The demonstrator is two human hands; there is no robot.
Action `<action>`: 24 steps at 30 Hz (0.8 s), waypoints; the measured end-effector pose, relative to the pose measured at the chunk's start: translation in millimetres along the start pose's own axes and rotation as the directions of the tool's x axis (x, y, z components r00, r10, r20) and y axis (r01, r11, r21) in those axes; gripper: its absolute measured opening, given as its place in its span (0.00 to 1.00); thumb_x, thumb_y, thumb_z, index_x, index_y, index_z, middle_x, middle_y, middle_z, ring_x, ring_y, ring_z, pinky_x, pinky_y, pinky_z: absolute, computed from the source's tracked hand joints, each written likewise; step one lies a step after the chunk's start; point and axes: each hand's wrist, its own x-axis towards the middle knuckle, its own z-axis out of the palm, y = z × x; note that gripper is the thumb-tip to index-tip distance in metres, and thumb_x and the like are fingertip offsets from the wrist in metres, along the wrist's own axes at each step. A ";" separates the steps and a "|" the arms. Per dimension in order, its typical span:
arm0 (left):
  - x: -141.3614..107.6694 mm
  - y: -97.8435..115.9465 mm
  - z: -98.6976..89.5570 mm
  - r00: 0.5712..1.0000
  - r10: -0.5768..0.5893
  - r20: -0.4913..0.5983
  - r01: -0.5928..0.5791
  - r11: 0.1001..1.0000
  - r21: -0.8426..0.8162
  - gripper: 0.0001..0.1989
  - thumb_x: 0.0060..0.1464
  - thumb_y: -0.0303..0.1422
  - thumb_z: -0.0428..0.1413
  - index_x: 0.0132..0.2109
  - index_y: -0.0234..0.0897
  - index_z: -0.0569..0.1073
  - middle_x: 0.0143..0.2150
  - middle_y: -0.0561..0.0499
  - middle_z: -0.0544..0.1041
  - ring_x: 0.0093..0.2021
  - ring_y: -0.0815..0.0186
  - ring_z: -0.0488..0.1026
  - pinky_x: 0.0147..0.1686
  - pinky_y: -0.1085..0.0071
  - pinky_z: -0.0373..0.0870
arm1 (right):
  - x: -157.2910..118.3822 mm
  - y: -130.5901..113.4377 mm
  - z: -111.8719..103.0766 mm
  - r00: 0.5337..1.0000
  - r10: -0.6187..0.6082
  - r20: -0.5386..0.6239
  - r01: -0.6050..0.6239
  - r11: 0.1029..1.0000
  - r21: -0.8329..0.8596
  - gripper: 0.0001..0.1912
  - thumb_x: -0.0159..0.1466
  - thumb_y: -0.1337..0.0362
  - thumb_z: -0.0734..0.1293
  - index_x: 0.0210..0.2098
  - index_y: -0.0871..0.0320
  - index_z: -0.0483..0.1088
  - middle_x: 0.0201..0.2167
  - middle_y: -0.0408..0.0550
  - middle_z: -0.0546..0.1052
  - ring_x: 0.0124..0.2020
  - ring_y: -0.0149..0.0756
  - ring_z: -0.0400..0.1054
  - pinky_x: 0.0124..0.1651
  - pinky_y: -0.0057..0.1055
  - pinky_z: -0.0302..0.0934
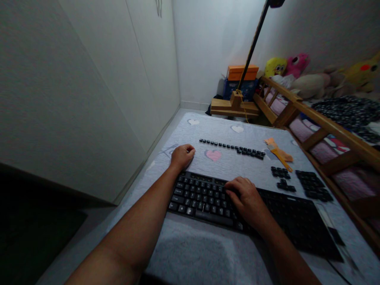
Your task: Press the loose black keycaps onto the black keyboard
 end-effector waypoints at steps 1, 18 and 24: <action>0.0 0.2 -0.1 1.000 -0.003 0.001 0.003 1.000 -0.002 0.12 0.54 0.36 0.53 0.37 0.39 0.79 0.37 0.49 0.81 0.38 0.63 0.76 0.39 0.71 0.68 | 0.0 -0.4 0.2 1.000 0.000 -0.003 0.000 1.000 -0.002 0.06 0.63 0.68 0.63 0.36 0.54 0.72 0.37 0.48 0.74 0.42 0.41 0.65 0.46 0.41 0.58; -0.5 1.9 -0.8 1.000 -0.004 0.001 0.004 1.000 -0.007 0.12 0.54 0.36 0.52 0.37 0.38 0.79 0.37 0.49 0.81 0.36 0.64 0.75 0.39 0.71 0.68 | 0.3 0.2 4.2 1.000 0.013 -0.018 -0.013 1.000 -0.020 0.07 0.63 0.69 0.63 0.35 0.54 0.72 0.35 0.48 0.74 0.41 0.41 0.64 0.46 0.39 0.57; 0.2 0.3 0.3 1.000 -0.008 0.008 0.008 1.000 -0.003 0.12 0.54 0.36 0.52 0.37 0.39 0.79 0.37 0.50 0.81 0.38 0.64 0.76 0.40 0.72 0.68 | 1.5 0.9 8.2 0.999 -0.007 -0.053 0.004 0.998 -0.057 0.07 0.64 0.68 0.62 0.34 0.54 0.72 0.34 0.47 0.73 0.40 0.41 0.63 0.45 0.38 0.56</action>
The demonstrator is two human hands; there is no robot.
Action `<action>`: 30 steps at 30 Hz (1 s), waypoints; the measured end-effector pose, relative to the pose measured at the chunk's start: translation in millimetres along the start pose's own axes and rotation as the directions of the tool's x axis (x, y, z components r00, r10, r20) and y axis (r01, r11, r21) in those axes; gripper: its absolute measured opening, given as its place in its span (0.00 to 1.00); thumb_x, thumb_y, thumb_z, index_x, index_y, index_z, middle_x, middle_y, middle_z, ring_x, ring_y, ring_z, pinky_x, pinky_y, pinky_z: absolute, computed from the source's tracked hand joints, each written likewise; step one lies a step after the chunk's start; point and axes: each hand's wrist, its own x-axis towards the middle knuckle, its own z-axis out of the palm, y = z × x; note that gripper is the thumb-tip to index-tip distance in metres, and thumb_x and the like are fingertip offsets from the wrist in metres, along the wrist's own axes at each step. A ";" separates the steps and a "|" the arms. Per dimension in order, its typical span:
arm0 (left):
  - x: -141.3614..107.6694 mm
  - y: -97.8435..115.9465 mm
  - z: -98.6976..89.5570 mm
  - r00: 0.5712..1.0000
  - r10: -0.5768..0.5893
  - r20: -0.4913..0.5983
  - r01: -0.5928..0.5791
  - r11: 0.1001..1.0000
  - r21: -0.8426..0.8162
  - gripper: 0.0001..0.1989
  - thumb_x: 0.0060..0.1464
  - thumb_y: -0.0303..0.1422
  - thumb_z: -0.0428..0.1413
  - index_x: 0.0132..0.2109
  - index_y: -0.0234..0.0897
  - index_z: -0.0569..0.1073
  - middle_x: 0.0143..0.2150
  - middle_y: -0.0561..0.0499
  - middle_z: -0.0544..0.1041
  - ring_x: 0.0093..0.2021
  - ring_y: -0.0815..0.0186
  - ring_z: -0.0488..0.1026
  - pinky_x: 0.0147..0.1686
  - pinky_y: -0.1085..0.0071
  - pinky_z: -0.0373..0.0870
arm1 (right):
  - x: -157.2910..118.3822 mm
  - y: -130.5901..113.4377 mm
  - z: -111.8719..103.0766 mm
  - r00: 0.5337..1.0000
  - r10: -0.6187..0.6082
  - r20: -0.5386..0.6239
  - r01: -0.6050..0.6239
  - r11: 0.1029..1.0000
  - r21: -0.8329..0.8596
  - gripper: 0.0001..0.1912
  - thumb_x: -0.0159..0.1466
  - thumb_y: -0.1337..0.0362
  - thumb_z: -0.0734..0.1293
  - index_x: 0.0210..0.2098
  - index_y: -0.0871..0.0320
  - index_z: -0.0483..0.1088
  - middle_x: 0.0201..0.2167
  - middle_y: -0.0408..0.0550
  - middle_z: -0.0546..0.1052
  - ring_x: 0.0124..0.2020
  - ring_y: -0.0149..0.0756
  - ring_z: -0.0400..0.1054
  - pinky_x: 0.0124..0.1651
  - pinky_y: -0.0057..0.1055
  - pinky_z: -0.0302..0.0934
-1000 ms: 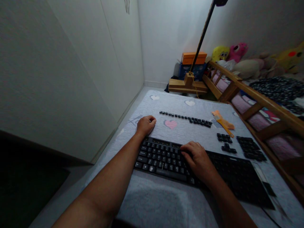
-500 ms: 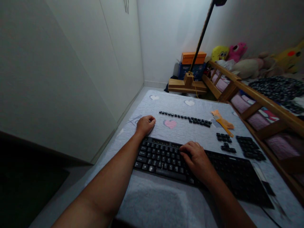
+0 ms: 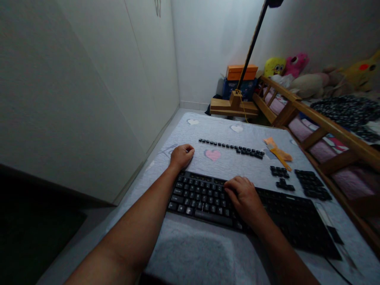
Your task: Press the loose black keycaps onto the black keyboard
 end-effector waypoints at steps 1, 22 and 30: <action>0.1 -0.1 0.1 1.000 -0.001 -0.001 0.001 1.000 0.000 0.12 0.54 0.36 0.52 0.37 0.39 0.79 0.37 0.50 0.81 0.38 0.64 0.76 0.40 0.71 0.68 | 0.1 -0.1 0.3 1.000 -0.002 -0.004 0.002 1.000 -0.007 0.06 0.63 0.68 0.62 0.34 0.54 0.71 0.34 0.47 0.73 0.40 0.41 0.63 0.45 0.38 0.56; -0.2 0.1 -0.7 1.000 -0.002 -0.008 0.001 1.000 -0.013 0.12 0.53 0.36 0.53 0.37 0.38 0.79 0.37 0.49 0.81 0.37 0.63 0.75 0.39 0.71 0.68 | 2.3 -4.4 -1.0 0.998 -0.049 0.046 0.063 0.921 -0.383 0.06 0.66 0.63 0.62 0.33 0.56 0.68 0.33 0.49 0.71 0.38 0.43 0.61 0.41 0.37 0.54; 0.9 -1.7 0.6 1.000 0.011 -0.008 -0.011 1.000 -0.009 0.12 0.54 0.36 0.52 0.36 0.38 0.79 0.37 0.49 0.81 0.38 0.63 0.75 0.39 0.70 0.67 | 3.5 -4.2 -2.0 0.997 -0.057 0.057 0.075 0.914 -0.400 0.04 0.66 0.64 0.63 0.34 0.55 0.69 0.33 0.48 0.72 0.38 0.42 0.61 0.40 0.35 0.51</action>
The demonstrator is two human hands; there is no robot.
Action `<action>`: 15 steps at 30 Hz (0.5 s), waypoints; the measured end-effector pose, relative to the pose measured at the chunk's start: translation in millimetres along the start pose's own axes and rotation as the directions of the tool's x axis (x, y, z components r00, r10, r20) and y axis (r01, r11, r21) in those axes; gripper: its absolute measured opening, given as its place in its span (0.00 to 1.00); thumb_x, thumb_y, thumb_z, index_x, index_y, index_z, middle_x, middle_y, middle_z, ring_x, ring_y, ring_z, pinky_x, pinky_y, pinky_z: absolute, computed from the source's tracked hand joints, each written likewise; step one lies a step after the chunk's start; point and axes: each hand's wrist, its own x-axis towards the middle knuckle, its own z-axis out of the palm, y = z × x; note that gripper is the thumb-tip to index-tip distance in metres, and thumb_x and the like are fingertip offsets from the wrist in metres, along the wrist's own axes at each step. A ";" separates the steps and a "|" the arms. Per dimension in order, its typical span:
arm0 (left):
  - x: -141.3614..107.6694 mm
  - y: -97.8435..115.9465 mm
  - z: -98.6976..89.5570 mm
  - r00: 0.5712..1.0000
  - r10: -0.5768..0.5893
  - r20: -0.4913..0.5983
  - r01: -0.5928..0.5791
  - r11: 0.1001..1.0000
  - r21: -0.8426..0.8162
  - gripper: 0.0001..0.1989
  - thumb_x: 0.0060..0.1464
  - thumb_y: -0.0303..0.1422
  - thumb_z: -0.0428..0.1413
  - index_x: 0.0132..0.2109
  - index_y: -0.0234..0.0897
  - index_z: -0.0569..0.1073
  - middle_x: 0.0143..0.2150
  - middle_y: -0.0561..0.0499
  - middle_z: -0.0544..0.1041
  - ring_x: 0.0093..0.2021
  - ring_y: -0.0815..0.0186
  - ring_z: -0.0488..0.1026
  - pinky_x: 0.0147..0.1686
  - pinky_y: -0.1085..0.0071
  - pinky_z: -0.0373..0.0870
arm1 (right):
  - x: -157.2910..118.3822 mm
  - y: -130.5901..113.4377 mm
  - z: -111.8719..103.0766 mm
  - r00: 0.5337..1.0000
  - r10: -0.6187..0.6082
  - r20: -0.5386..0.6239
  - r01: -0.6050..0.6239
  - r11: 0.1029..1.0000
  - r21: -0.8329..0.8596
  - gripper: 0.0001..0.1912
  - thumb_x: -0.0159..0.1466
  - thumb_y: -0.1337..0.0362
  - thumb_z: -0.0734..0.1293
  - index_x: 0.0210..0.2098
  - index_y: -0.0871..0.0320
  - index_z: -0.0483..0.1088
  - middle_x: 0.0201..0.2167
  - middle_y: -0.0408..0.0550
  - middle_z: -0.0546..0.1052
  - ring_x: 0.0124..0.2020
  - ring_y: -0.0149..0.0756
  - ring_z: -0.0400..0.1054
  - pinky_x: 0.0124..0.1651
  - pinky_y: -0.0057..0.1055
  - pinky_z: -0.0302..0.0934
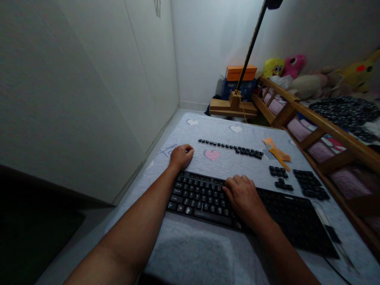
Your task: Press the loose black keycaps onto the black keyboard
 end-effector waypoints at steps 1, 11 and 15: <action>0.1 -0.2 0.2 1.000 0.002 -0.002 -0.002 1.000 -0.002 0.12 0.54 0.36 0.52 0.36 0.38 0.79 0.37 0.49 0.81 0.38 0.63 0.75 0.39 0.70 0.67 | 0.1 -0.3 -0.4 1.000 -0.002 0.004 0.002 1.000 -0.002 0.04 0.66 0.64 0.63 0.34 0.55 0.69 0.33 0.48 0.72 0.38 0.42 0.60 0.40 0.35 0.50; -0.5 2.2 -1.2 1.000 -0.008 0.003 0.008 1.000 0.003 0.11 0.54 0.36 0.53 0.36 0.38 0.79 0.37 0.50 0.81 0.37 0.64 0.75 0.40 0.70 0.68 | 1.5 4.3 1.0 0.999 0.005 0.045 -0.014 0.976 0.216 0.04 0.65 0.67 0.63 0.35 0.55 0.69 0.34 0.47 0.72 0.39 0.39 0.61 0.42 0.34 0.52; -0.4 1.7 -1.1 1.000 -0.001 0.001 0.001 1.000 0.005 0.11 0.54 0.36 0.52 0.37 0.38 0.79 0.37 0.50 0.81 0.37 0.64 0.75 0.40 0.71 0.68 | 1.9 6.5 0.0 0.996 0.041 0.076 -0.064 0.942 0.328 0.05 0.64 0.68 0.64 0.32 0.55 0.69 0.33 0.46 0.72 0.39 0.39 0.61 0.43 0.34 0.53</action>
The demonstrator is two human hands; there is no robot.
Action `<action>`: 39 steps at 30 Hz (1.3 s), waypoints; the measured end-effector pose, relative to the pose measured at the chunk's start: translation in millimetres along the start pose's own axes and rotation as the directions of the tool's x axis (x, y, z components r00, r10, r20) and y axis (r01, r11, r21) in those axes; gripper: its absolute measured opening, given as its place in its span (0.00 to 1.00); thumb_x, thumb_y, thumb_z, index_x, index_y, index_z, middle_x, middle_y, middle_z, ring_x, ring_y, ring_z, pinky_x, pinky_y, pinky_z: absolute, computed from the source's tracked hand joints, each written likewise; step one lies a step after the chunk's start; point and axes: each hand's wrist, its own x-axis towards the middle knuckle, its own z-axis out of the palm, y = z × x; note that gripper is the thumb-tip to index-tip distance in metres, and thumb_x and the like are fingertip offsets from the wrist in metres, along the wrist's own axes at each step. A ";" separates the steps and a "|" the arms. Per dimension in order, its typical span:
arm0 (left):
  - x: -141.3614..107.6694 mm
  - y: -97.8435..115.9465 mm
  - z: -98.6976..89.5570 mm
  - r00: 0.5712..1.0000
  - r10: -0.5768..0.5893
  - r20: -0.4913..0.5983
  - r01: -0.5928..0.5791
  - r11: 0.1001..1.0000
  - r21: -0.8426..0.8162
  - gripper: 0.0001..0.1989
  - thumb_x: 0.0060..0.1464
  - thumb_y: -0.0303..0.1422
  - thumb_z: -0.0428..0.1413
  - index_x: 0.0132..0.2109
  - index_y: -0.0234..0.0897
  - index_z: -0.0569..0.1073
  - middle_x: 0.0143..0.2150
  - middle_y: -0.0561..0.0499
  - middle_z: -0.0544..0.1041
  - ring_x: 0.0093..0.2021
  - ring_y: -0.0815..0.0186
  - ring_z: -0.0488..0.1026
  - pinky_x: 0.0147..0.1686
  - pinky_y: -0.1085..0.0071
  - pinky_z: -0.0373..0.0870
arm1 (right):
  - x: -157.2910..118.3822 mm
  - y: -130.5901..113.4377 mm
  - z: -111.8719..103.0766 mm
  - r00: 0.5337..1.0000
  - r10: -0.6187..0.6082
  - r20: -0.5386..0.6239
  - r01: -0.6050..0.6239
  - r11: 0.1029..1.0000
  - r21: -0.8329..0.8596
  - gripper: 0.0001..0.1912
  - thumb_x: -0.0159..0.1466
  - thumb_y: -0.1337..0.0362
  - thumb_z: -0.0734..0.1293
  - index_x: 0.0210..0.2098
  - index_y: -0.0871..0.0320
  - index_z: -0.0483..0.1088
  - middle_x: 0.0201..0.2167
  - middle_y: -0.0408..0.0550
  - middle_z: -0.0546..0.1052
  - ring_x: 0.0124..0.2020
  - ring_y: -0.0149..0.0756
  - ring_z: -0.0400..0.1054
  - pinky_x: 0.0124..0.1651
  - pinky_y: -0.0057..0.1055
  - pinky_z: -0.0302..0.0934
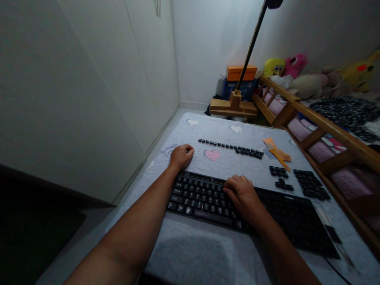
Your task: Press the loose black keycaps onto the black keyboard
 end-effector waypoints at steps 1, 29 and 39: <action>0.0 -0.2 0.1 1.000 0.000 -0.002 0.000 1.000 0.000 0.11 0.54 0.36 0.52 0.37 0.38 0.79 0.37 0.50 0.81 0.38 0.64 0.75 0.40 0.71 0.68 | 0.1 -0.1 -0.3 1.000 0.007 0.003 -0.007 1.000 0.014 0.05 0.64 0.68 0.64 0.31 0.55 0.69 0.33 0.46 0.72 0.39 0.39 0.61 0.43 0.34 0.53; -1.4 1.8 -1.5 1.000 -0.004 0.004 0.004 1.000 0.010 0.12 0.54 0.36 0.52 0.37 0.39 0.79 0.38 0.49 0.81 0.38 0.63 0.76 0.41 0.70 0.68 | 4.0 -3.3 -0.8 0.999 0.053 0.001 -0.053 0.998 0.032 0.05 0.63 0.68 0.63 0.30 0.55 0.67 0.31 0.45 0.72 0.38 0.39 0.61 0.42 0.34 0.52; -0.2 -0.2 -0.8 1.000 -0.006 0.013 0.005 1.000 0.026 0.12 0.54 0.36 0.52 0.38 0.39 0.79 0.38 0.49 0.81 0.39 0.63 0.75 0.41 0.71 0.68 | 3.8 0.4 0.2 1.000 0.004 0.026 -0.004 1.000 -0.004 0.06 0.64 0.67 0.62 0.31 0.55 0.68 0.33 0.46 0.73 0.39 0.39 0.61 0.43 0.34 0.51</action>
